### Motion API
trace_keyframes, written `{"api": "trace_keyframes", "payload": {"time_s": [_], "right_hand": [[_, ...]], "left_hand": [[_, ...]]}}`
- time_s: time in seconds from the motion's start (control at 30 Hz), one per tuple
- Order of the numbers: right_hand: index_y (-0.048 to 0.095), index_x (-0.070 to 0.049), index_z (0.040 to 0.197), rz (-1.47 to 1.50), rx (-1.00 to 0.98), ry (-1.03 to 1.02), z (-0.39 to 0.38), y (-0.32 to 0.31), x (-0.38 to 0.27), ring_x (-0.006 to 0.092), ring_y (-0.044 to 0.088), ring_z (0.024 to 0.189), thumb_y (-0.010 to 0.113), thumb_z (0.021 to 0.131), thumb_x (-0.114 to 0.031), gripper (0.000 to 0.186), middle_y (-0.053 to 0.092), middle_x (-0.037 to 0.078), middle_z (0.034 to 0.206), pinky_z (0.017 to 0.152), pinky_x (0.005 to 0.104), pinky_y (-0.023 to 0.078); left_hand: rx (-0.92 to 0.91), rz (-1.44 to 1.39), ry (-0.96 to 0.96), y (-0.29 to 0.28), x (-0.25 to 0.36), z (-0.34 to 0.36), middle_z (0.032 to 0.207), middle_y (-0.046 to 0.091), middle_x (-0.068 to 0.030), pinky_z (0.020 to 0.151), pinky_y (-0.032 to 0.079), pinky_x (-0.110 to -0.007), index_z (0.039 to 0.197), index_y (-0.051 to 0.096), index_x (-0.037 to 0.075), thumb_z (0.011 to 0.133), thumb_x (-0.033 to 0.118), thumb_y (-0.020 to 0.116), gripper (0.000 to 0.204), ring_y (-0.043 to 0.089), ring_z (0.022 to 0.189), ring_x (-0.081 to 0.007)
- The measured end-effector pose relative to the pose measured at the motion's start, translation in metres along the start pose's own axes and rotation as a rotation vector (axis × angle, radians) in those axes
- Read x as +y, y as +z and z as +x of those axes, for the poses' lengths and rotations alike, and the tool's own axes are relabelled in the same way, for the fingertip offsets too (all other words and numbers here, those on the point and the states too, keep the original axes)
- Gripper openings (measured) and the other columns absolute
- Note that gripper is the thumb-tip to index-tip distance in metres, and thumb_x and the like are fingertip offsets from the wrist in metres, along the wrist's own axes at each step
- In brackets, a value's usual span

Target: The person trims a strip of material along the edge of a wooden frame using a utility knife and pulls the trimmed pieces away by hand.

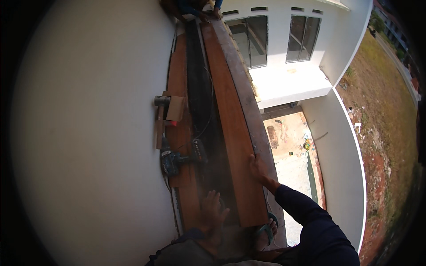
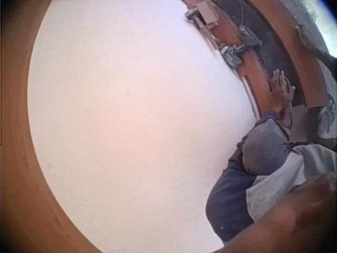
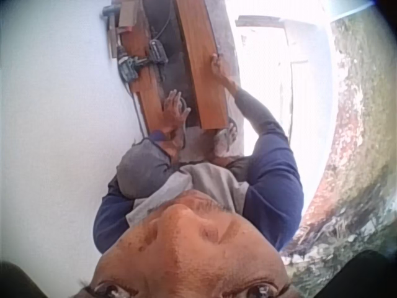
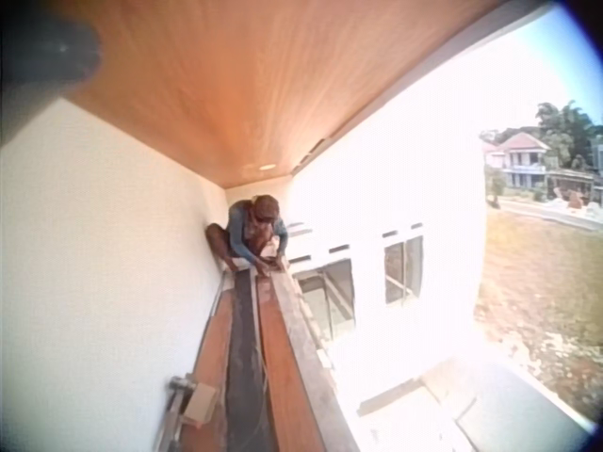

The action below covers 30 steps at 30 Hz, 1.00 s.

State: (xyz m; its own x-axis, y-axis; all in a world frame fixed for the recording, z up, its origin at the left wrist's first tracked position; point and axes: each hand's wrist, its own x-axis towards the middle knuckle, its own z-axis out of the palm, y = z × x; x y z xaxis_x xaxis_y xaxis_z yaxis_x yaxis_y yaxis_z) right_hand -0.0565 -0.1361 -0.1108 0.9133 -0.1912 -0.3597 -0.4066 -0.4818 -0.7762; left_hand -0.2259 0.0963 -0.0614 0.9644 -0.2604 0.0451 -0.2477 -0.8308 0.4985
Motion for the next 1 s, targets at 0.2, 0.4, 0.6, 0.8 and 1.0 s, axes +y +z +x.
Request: {"api": "trace_keyframes", "payload": {"time_s": [0.2, 0.4, 0.6, 0.8, 1.0], "right_hand": [[0.051, 0.002, 0.120, -0.032, 0.016, -0.086, 0.001, -0.002, 0.014, 0.0518, 0.057, 0.107, 0.037, 0.101, -0.044, 0.053, 0.061, 0.034, 0.112, 0.092, 0.0544, 0.043], [0.051, 0.002, 0.121, -0.045, -0.068, 0.032, -0.002, -0.007, -0.004, 0.0519, 0.057, 0.106, 0.037, 0.100, -0.044, 0.053, 0.061, 0.034, 0.112, 0.093, 0.0545, 0.042], [0.050, 0.002, 0.121, -0.015, -0.032, 0.016, -0.001, -0.009, -0.001, 0.0518, 0.058, 0.104, 0.035, 0.101, -0.045, 0.052, 0.061, 0.034, 0.111, 0.091, 0.0550, 0.042], [0.050, 0.002, 0.118, -0.001, -0.121, -0.046, 0.000, -0.004, 0.008, 0.0506, 0.058, 0.102, 0.032, 0.102, -0.047, 0.055, 0.062, 0.033, 0.107, 0.090, 0.0528, 0.044], [0.050, 0.003, 0.122, -0.029, -0.150, -0.160, 0.002, -0.010, 0.014, 0.0455, 0.061, 0.100, 0.035, 0.103, -0.043, 0.052, 0.063, 0.030, 0.103, 0.087, 0.0488, 0.045]], "left_hand": [[-0.030, -0.009, -0.013, 0.001, 0.003, 0.005, 0.144, 0.041, -0.0290, 0.109, 0.032, -0.052, 0.137, 0.044, -0.006, 0.081, 0.037, 0.072, 0.076, 0.038, 0.135, -0.0450], [-0.042, 0.001, -0.024, 0.001, 0.000, 0.001, 0.144, 0.041, -0.0287, 0.110, 0.031, -0.052, 0.137, 0.044, -0.005, 0.081, 0.036, 0.072, 0.075, 0.039, 0.134, -0.0449], [-0.040, -0.003, -0.018, 0.006, -0.003, 0.003, 0.144, 0.042, -0.0275, 0.110, 0.031, -0.053, 0.137, 0.045, -0.004, 0.080, 0.037, 0.072, 0.076, 0.039, 0.133, -0.0447], [-0.016, 0.029, -0.035, 0.009, -0.002, -0.003, 0.141, 0.045, -0.0272, 0.110, 0.031, -0.054, 0.134, 0.048, -0.004, 0.077, 0.036, 0.072, 0.074, 0.040, 0.133, -0.0446], [-0.092, 0.071, -0.064, 0.004, 0.002, -0.003, 0.143, 0.043, -0.0269, 0.110, 0.030, -0.055, 0.132, 0.052, -0.004, 0.078, 0.034, 0.070, 0.068, 0.038, 0.135, -0.0435]]}}
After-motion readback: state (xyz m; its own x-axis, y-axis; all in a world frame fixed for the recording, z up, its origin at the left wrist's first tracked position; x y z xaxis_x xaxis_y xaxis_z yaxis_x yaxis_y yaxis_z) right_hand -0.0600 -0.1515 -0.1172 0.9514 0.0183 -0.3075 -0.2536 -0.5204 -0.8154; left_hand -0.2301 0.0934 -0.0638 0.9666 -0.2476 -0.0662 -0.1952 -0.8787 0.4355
